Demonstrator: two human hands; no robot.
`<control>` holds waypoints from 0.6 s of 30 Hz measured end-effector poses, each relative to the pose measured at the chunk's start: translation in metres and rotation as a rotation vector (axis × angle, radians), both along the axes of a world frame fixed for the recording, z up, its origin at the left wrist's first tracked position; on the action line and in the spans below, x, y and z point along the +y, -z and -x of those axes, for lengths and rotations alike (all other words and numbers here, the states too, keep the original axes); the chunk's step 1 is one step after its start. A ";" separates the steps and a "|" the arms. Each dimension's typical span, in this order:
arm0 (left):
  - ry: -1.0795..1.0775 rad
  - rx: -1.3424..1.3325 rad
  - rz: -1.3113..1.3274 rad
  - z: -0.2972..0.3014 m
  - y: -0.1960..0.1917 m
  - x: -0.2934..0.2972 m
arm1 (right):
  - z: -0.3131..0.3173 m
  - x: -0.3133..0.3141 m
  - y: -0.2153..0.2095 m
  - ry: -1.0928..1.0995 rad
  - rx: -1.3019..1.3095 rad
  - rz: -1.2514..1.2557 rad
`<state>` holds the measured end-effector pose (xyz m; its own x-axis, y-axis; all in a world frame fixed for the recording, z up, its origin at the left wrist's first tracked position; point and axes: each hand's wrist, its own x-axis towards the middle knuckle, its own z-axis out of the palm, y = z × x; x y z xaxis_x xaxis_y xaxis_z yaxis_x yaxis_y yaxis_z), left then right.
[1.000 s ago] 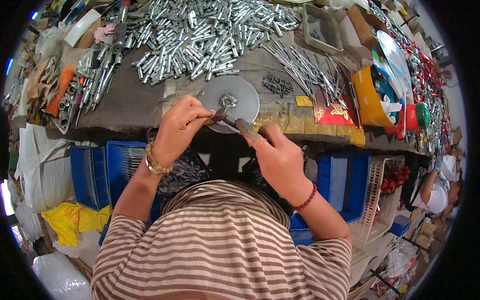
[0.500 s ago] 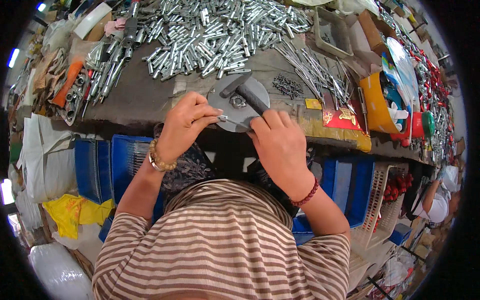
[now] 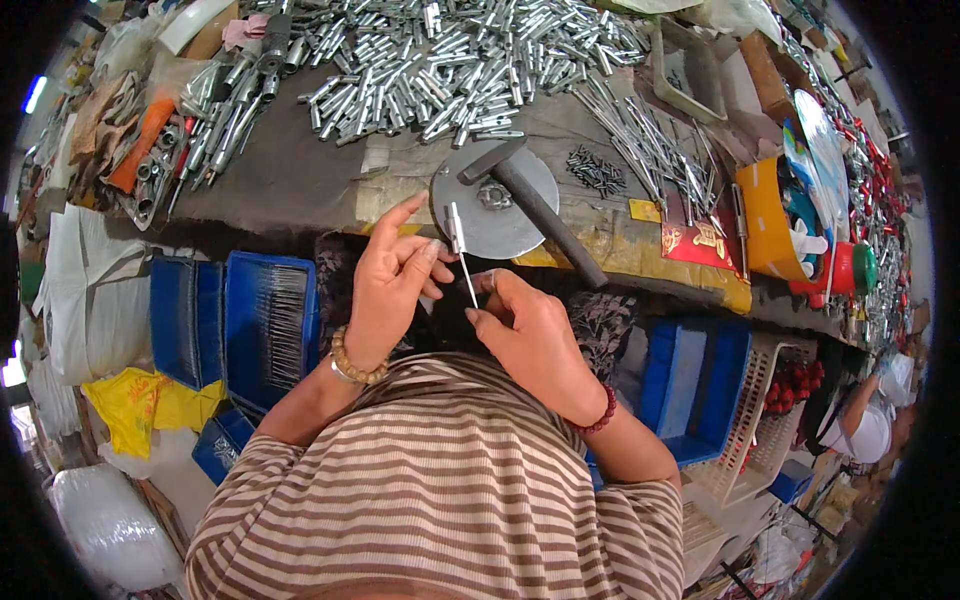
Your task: Assembling and inspecting small metal hardware components at a workbench.
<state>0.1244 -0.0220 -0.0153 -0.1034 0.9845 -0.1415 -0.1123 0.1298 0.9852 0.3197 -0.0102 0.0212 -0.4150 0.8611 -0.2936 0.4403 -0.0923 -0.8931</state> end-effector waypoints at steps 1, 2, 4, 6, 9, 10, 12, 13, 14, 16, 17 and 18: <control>0.007 -0.035 -0.007 0.001 0.006 0.001 | 0.002 -0.002 0.001 0.020 0.012 0.022; 0.001 -0.033 -0.006 0.002 0.007 0.000 | 0.005 -0.003 0.002 0.039 0.023 0.044; -0.009 -0.127 0.023 0.005 0.008 -0.002 | 0.011 -0.006 0.002 0.025 0.010 0.016; -0.039 -0.121 0.007 0.008 0.007 -0.005 | 0.020 -0.009 0.005 -0.007 0.003 -0.013; -0.108 -0.063 -0.046 0.013 0.009 -0.009 | 0.033 -0.011 0.009 -0.010 -0.002 -0.071; -0.134 -0.038 -0.059 0.017 0.012 -0.009 | 0.038 -0.011 0.010 -0.043 -0.031 -0.102; -0.177 -0.100 -0.118 0.024 0.017 -0.011 | 0.045 -0.012 0.009 -0.071 0.020 -0.080; -0.199 -0.169 -0.090 0.031 0.010 -0.013 | 0.047 -0.012 0.008 -0.068 0.040 -0.016; -0.253 -0.210 -0.073 0.042 0.015 -0.019 | 0.048 -0.013 0.010 -0.073 0.059 0.052; -0.356 -0.096 -0.065 0.071 0.024 -0.035 | 0.046 -0.012 0.014 -0.111 0.058 0.098; -0.438 -0.026 -0.026 0.088 0.032 -0.045 | 0.044 -0.011 0.019 -0.117 0.054 0.117; -0.509 0.038 0.012 0.105 0.043 -0.057 | 0.043 -0.010 0.024 -0.112 0.045 0.131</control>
<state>0.0193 -0.0791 -0.0580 -0.5749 0.8063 -0.1393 -0.1280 0.0795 0.9886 0.2768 -0.0205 -0.0028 -0.5212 0.7644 -0.3794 0.4141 -0.1622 -0.8957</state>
